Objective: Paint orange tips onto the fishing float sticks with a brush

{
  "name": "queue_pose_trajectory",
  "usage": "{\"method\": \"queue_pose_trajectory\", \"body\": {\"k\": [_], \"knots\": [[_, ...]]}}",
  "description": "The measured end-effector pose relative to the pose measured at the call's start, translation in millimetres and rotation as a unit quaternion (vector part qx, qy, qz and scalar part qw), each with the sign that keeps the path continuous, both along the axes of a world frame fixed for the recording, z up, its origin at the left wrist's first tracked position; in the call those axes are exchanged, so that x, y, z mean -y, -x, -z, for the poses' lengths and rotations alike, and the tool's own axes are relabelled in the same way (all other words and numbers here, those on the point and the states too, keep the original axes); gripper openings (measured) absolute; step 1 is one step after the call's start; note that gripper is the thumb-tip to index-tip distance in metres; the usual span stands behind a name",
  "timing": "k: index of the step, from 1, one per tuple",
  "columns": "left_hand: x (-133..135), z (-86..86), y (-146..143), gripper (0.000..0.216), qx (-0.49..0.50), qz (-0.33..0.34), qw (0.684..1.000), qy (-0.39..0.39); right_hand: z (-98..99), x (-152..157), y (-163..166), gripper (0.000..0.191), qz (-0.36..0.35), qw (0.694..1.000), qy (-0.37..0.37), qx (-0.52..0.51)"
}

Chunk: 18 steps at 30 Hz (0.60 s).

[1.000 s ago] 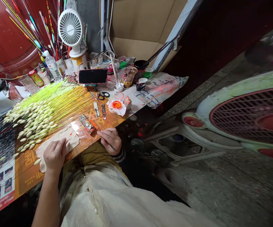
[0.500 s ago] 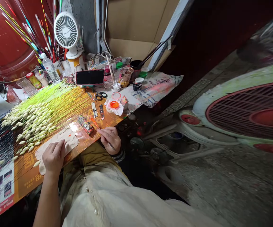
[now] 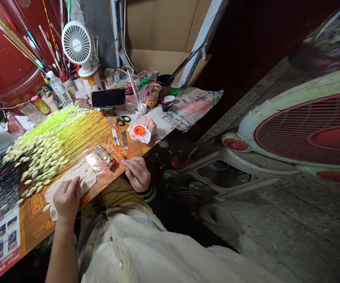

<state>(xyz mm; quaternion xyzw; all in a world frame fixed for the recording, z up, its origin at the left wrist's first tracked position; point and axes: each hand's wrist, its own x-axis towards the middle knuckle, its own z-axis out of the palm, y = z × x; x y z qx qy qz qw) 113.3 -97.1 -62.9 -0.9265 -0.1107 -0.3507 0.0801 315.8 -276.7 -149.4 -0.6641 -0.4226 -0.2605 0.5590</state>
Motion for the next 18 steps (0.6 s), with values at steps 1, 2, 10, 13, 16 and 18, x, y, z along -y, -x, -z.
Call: {"method": "queue_pose_trajectory", "body": {"k": [1,2,10,13,16,18], "knots": [[0,0.1,0,0.015,0.0,0.0,1.0,0.001,-0.3,-1,0,0.029,0.001,1.0,-0.018,0.006],[0,0.2,0,0.015,0.0,0.0,1.0,0.002,-1.0,-1,0,0.032,0.0,0.999,-0.035,0.011],[-1,3.6,2,0.017,-0.007,-0.01,1.0,0.006,-5.5,4,4,0.035,-0.005,0.998,-0.068,0.011],[0,4.8,2,0.016,-0.009,-0.013,1.0,0.01,-5.9,8,10,0.037,-0.035,0.997,-0.059,0.024],[1,5.8,3,0.016,-0.016,-0.023,0.999,0.023,-7.7,8,18,0.042,-0.082,0.994,-0.044,0.049],[2,6.2,4,0.017,-0.022,-0.027,0.999,0.031,-8.9,6,24,0.045,-0.096,0.992,-0.046,0.062]]}}
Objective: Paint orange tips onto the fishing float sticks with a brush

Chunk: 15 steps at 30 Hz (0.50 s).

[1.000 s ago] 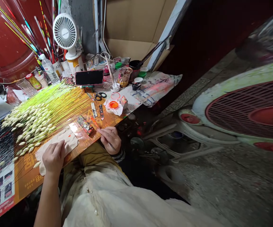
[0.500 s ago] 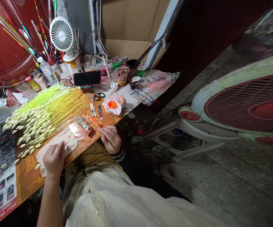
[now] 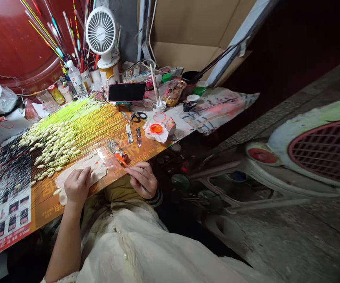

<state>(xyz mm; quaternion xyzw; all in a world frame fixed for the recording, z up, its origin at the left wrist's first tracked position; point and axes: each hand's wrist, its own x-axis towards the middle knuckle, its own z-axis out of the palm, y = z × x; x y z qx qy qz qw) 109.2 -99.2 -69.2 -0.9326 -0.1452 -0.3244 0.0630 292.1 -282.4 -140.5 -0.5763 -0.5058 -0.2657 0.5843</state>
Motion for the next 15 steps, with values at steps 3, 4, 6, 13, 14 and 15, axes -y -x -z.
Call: {"method": "queue_pose_trajectory", "body": {"k": [3,4,6,13,14,15], "knots": [[1,-0.4,0,0.016,0.003,-0.002,1.0,-0.008,-1.2,-4,6,0.049,-0.001,1.0,-0.002,0.011],[2,-0.9,0,0.016,0.005,-0.002,1.0,-0.013,-1.4,-5,7,0.05,0.002,1.0,0.002,0.011],[3,-2.2,-1,0.014,0.009,0.001,1.0,-0.021,-1.5,-6,8,0.05,0.009,1.0,0.009,0.006],[4,-4.6,-1,0.013,0.011,0.007,1.0,-0.013,-0.3,-9,12,0.045,0.021,1.0,0.014,-0.011],[4,-4.4,-1,0.013,0.012,0.01,1.0,-0.015,-0.2,-9,12,0.046,0.021,1.0,0.015,-0.01],[4,-4.1,-1,0.012,0.013,0.012,1.0,-0.018,0.0,-9,12,0.047,0.02,1.0,0.016,-0.007]]}}
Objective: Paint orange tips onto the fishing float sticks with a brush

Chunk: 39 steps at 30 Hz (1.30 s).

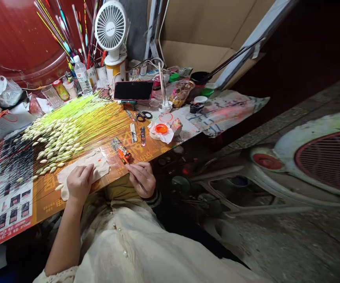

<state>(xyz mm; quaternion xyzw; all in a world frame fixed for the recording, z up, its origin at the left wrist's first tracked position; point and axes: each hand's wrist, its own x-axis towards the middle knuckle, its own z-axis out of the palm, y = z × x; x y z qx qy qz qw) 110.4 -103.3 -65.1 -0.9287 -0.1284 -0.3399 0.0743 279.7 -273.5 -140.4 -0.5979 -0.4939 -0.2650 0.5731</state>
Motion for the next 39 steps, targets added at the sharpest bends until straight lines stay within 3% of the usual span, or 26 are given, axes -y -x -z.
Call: {"method": "queue_pose_trajectory", "body": {"k": [9,24,39], "knots": [[-0.3,0.0,-0.7,0.011,0.009,0.004,1.0,-0.016,-0.9,1.3,-0.7,0.06,-0.021,1.0,0.017,-0.003],[-1.6,1.8,1.0,0.013,0.006,0.003,1.0,-0.003,0.9,1.7,-0.6,0.051,-0.015,0.999,0.01,-0.029],[-1.0,0.2,-0.6,0.013,0.011,0.006,1.0,-0.017,-1.8,4.5,-1.6,0.063,-0.034,0.999,-0.012,-0.015]]}}
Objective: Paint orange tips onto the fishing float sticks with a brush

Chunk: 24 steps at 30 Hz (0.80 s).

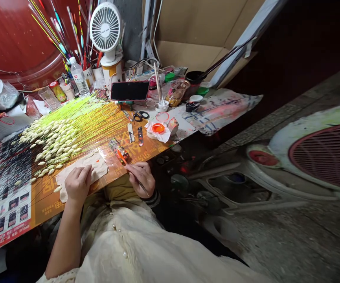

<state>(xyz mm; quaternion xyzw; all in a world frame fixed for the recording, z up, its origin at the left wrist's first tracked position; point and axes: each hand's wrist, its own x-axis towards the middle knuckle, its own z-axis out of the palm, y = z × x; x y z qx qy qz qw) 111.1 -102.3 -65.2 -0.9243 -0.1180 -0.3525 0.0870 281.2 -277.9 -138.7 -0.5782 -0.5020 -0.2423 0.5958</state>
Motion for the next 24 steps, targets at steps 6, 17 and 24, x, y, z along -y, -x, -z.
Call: {"method": "queue_pose_trajectory", "body": {"k": [6,17,24], "knots": [[2,0.6,0,0.011,-0.007,-0.007,1.0,-0.001,-4.1,0,10,0.065,-0.02,0.999,0.024,0.021],[3,2.0,1,0.011,-0.007,-0.012,1.0,0.026,12.0,-3,17,0.042,-0.02,0.996,0.088,-0.01],[3,4.1,3,0.012,-0.014,-0.021,0.999,0.027,12.1,-4,19,0.048,-0.014,0.996,0.087,0.009]]}}
